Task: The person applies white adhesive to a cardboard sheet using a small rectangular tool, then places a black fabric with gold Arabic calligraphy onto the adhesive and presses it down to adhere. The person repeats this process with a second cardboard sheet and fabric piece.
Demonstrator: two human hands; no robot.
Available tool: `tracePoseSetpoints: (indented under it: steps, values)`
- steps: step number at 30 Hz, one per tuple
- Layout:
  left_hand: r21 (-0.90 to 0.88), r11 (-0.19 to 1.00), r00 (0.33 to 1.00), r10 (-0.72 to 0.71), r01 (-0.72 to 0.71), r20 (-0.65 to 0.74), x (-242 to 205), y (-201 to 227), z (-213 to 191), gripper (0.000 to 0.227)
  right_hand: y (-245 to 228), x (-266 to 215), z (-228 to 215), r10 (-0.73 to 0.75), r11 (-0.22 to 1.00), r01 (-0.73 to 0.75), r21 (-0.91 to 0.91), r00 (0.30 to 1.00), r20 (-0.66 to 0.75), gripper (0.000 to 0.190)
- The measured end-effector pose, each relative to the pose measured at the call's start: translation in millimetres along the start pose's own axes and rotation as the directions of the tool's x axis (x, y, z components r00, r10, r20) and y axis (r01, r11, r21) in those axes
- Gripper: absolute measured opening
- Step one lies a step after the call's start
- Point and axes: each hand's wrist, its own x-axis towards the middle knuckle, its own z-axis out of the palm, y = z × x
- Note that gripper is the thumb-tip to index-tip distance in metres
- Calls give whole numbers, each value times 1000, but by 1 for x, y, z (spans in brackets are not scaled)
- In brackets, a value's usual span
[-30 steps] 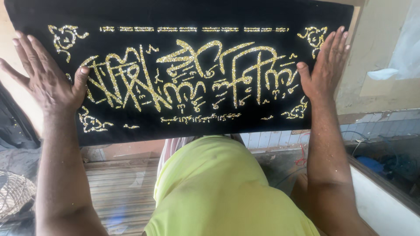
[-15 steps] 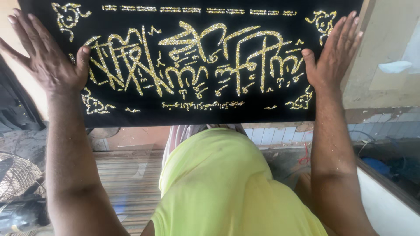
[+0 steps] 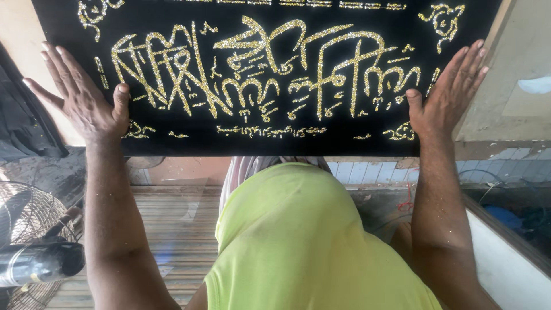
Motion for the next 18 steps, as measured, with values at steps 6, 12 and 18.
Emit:
tracePoseSetpoints:
  steps: [6, 12, 18]
  values:
    - [-67, 998, 1000, -8, 9, 16, 6, 7, 2, 115, 17, -5, 6, -25, 997, 27, 68, 999, -35, 113]
    - [-6, 985, 972, -168, 171, 163, 8, 34, -25, 124, 12, 6, 8, -50, 999, 48, -19, 993, -109, 109]
    - [-68, 932, 915, -333, 356, 229, -24, 94, -47, 114, 22, 0, 4, -99, 994, 102, 30, 991, -88, 109]
